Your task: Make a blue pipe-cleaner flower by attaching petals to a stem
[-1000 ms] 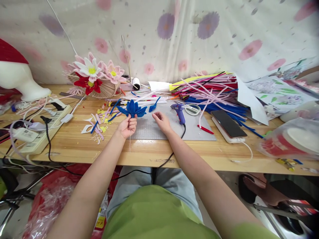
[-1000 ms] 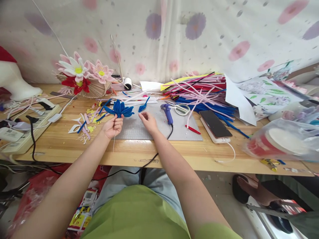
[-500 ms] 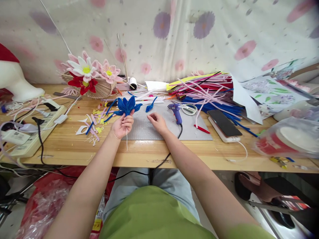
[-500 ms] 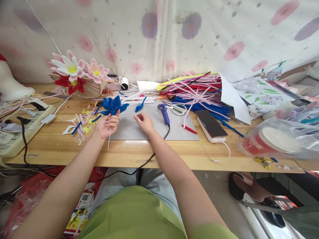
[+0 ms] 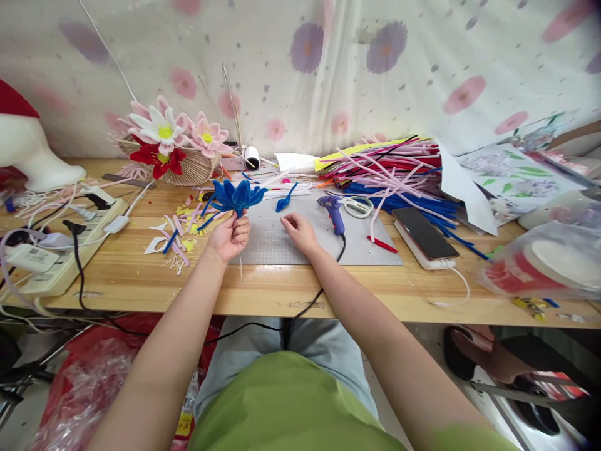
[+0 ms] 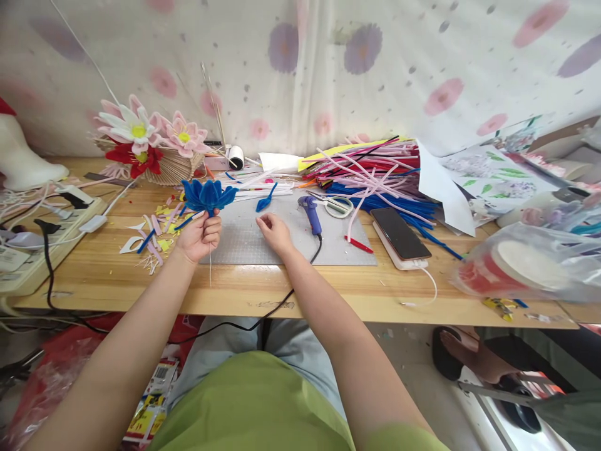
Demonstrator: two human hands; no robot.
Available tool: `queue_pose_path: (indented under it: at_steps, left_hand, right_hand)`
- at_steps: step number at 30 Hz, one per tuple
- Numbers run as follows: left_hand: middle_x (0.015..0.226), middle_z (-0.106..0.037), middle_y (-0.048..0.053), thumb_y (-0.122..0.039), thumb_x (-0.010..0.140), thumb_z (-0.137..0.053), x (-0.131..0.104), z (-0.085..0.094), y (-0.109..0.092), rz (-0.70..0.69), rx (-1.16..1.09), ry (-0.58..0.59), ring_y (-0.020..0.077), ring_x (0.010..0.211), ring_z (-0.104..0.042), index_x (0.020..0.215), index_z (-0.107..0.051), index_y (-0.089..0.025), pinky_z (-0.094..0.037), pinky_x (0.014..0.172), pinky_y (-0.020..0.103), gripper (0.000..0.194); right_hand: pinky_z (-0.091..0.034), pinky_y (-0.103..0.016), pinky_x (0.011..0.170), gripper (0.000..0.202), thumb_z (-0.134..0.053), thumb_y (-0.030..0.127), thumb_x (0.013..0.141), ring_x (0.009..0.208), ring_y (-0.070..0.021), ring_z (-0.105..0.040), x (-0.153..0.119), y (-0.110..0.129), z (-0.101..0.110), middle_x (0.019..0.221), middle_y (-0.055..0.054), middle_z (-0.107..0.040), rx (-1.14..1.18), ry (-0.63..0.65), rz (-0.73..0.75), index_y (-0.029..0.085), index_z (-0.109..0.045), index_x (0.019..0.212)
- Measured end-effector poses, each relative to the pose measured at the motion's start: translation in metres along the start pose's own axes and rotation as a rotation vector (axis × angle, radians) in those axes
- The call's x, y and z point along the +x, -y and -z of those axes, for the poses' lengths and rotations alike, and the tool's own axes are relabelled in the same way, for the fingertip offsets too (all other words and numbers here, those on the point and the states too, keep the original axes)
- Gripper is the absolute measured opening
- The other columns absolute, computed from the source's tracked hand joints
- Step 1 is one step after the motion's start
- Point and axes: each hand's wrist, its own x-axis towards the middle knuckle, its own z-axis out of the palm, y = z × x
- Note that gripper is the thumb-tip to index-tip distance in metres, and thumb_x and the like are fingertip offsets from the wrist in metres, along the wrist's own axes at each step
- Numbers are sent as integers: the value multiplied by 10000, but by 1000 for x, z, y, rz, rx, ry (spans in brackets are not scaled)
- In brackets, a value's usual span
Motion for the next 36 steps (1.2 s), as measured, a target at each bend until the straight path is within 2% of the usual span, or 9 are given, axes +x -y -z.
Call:
queue_pose_path:
  at_steps: [7, 11, 14, 17, 19, 22, 25, 31, 36]
  left_hand:
    - [526, -333, -62, -222, 949, -322, 5, 10, 7, -43, -110, 43, 24, 380, -336, 850, -554, -124, -271, 317, 105, 270]
    - [626, -495, -6, -198, 937, -333, 14, 13, 15, -35, -115, 35, 69, 600, -561, 818, -574, -129, -539, 666, 242, 278]
    - [675, -557, 6, -222, 932, -352, 20, 17, 15, -58, -48, 60, 117, 737, -614, 803, -586, -149, -500, 878, 403, 277]
    - [719, -597, 11, -235, 935, -345, 21, 21, 12, -95, -7, 81, 145, 821, -628, 813, -593, -156, -465, 919, 439, 287]
    - [720, -600, 9, -227, 942, -326, 19, 22, 11, -79, -15, 63, 131, 795, -629, 829, -595, -153, -478, 897, 408, 301]
    - [692, -571, -4, -209, 945, -329, 16, 21, 11, -31, -91, 29, 59, 641, -582, 879, -593, -146, -511, 724, 228, 279]
    - [665, -529, -16, -164, 932, -366, 14, 19, 10, -29, -168, 42, 14, 521, -485, 917, -573, -142, -397, 486, 96, 208]
    - [533, -341, -56, -157, 896, -382, 12, 23, 1, -86, -122, 84, 37, 398, -307, 853, -525, -123, -204, 330, 132, 153]
    - [545, -292, -58, -263, 842, -397, 8, 24, -4, -155, 23, 87, 49, 382, -264, 839, -534, -121, -180, 314, 150, 198]
  right_hand:
    - [-381, -267, 664, 183, -491, 338, 810, 691, -137, -517, 0, 1, -1, 757, -13, -594, -34, 3, -33, 178, -574, 780]
    - [-388, -269, 668, 175, -500, 336, 804, 685, -137, -523, 0, -1, -3, 748, -11, -598, -31, 4, -32, 181, -576, 780]
    - [-392, -268, 675, 173, -499, 337, 803, 685, -135, -525, 0, -2, -3, 747, -7, -600, -35, -4, -37, 185, -579, 787]
    - [-396, -270, 677, 174, -501, 339, 800, 688, -136, -528, 0, -1, -3, 755, -7, -606, -47, 3, -51, 186, -583, 790]
    - [-399, -271, 676, 176, -502, 340, 798, 690, -135, -531, 0, 0, -2, 762, -8, -611, -50, 7, -62, 184, -586, 791]
    - [-403, -269, 675, 177, -500, 336, 796, 696, -134, -536, 0, 2, -1, 771, -9, -619, -50, 10, -81, 183, -590, 796]
    - [-404, -271, 677, 179, -498, 335, 794, 700, -135, -541, -1, 3, 0, 778, -9, -626, -59, 18, -89, 184, -593, 799]
    - [-402, -274, 672, 185, -495, 342, 793, 698, -139, -544, -1, 3, 1, 775, -12, -626, -58, 19, -84, 184, -592, 798]
    - [-402, -269, 665, 187, -506, 351, 787, 682, -132, -535, 0, 1, 1, 756, -6, -620, -53, 22, -81, 184, -590, 788]
